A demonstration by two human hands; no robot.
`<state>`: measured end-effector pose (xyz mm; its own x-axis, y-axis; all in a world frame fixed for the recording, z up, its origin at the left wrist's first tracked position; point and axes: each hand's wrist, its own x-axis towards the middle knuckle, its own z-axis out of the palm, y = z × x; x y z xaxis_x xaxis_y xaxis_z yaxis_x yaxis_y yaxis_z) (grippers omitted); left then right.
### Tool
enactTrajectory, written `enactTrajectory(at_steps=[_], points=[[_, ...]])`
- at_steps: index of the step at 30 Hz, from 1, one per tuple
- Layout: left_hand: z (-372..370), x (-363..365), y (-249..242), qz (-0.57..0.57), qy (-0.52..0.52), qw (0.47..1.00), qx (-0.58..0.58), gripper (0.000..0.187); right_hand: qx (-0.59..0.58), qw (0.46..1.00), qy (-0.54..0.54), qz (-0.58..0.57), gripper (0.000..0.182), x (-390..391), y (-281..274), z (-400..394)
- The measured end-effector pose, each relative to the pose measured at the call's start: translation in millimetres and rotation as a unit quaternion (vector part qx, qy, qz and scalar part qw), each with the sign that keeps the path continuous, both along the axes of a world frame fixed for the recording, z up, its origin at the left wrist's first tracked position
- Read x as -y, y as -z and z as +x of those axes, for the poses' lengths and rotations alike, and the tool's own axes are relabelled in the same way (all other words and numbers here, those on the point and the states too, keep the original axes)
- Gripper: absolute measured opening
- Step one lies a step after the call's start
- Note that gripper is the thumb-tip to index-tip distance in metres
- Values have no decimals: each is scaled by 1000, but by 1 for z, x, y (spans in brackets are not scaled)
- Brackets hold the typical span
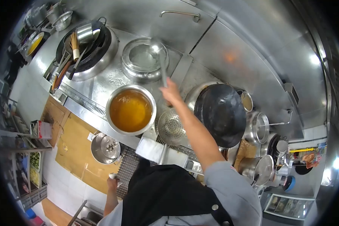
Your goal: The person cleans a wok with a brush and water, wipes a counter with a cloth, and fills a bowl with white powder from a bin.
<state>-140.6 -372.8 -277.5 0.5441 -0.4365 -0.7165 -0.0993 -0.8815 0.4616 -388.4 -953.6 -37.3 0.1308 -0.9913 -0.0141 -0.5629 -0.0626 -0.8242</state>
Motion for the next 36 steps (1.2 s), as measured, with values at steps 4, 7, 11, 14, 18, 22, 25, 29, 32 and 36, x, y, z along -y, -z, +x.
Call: enactTrajectory(at_steps=[4, 7, 11, 14, 18, 22, 25, 29, 32, 36], points=[[10, -39, 11, -115, -75, 990, -33, 41, 558, 688, -29, 463, 17, -2, -22, 47], [-11, -54, -24, -90, -87, 991, 50, 44, 709, 541, -27, 452, 15, -39, -43, 31], [-54, -44, -82, -160, -77, 975, 136, 50, 740, 528, -49, 413, 18, -91, -74, -48], [-96, -8, -134, -159, -31, 975, 155, 48, 714, 592, -49, 370, 14, -139, -103, -135], [-145, 36, -160, -292, 48, 949, 112, 58, 595, 755, -13, 276, 12, -210, -120, -258], [-210, 65, -199, -366, 132, 911, 136, 66, 440, 856, 81, 260, 13, -260, -124, -347], [-255, 74, -222, -432, 210, 867, 132, 70, 400, 874, 111, 253, 13, -268, -118, -407], [-275, 76, -213, -455, 247, 852, 75, 64, 403, 882, 203, 138, 56, -325, -95, -467], [-269, 80, -222, -362, 249, 897, -52, 53, 298, 909, 280, 75, 78, -389, -44, -515], [-269, 106, -241, -282, 131, 919, -241, 33, -182, 925, 334, 11, 74, -478, 44, -583]])
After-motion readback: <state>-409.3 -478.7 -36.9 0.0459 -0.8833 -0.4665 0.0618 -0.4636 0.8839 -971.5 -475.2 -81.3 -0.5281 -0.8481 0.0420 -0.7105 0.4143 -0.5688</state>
